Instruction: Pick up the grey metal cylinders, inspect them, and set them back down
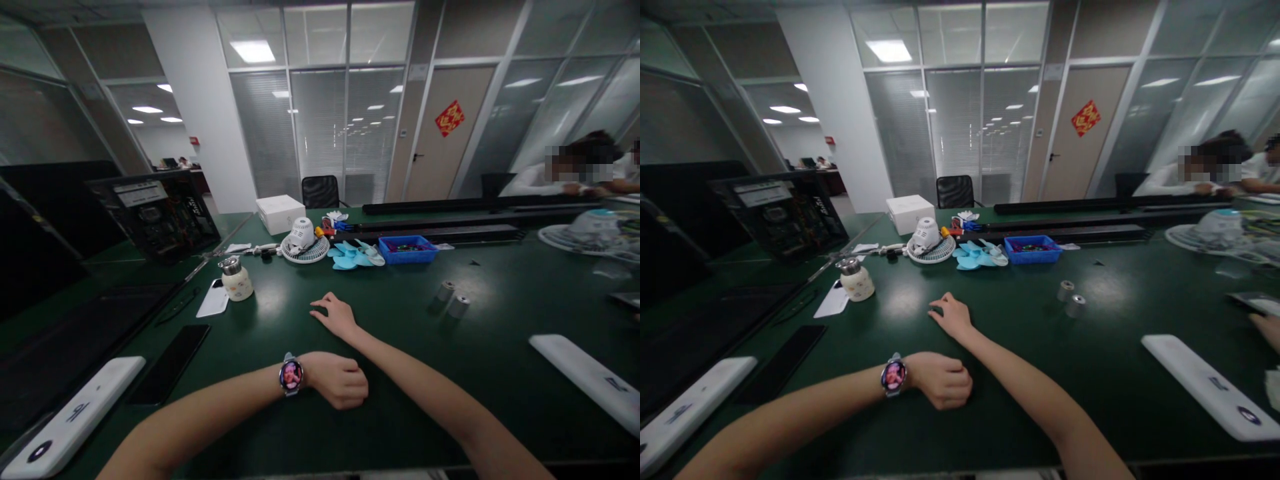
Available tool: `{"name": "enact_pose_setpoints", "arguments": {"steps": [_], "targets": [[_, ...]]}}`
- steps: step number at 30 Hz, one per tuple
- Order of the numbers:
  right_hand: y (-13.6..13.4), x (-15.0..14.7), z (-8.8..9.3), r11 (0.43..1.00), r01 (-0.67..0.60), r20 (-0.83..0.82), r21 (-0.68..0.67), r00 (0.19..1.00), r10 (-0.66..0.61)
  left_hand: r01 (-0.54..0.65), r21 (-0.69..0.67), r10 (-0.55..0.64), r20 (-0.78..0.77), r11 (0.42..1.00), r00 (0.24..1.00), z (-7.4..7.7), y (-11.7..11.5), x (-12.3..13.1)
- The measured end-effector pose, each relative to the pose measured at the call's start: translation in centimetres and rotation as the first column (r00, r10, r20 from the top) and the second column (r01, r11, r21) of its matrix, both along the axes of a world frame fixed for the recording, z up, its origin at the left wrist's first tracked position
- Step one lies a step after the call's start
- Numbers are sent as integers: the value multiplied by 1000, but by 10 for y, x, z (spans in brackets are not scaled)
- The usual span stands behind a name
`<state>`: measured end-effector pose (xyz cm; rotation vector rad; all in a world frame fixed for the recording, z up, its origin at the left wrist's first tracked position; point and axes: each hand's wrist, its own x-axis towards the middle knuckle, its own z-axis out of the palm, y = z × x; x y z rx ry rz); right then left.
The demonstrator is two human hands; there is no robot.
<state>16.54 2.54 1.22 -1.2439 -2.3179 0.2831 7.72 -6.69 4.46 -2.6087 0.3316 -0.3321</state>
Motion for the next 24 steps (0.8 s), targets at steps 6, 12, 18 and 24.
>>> {"name": "enact_pose_setpoints", "arguments": {"steps": [6, 12, 18, 24], "targets": [[2, -10, -3, 999, 26, -35, -36, 999, -27, -86, -41, 91, 129, 995, 987, -11, 4, -11], [-8, 60, 27, 997, -61, -234, 47, 970, 70, -505, -621, 799, 496, 600, 340, -21, 25, -55], [3, 238, 58, 879, 393, -286, 270, 905, -316, -49, -987, 942, 161, 153, -295, -30, 56, -86], [16, 327, 36, 799, 575, 33, 174, 808, -589, 85, -996, 951, 3, 31, -310, -36, 60, -87]]}}
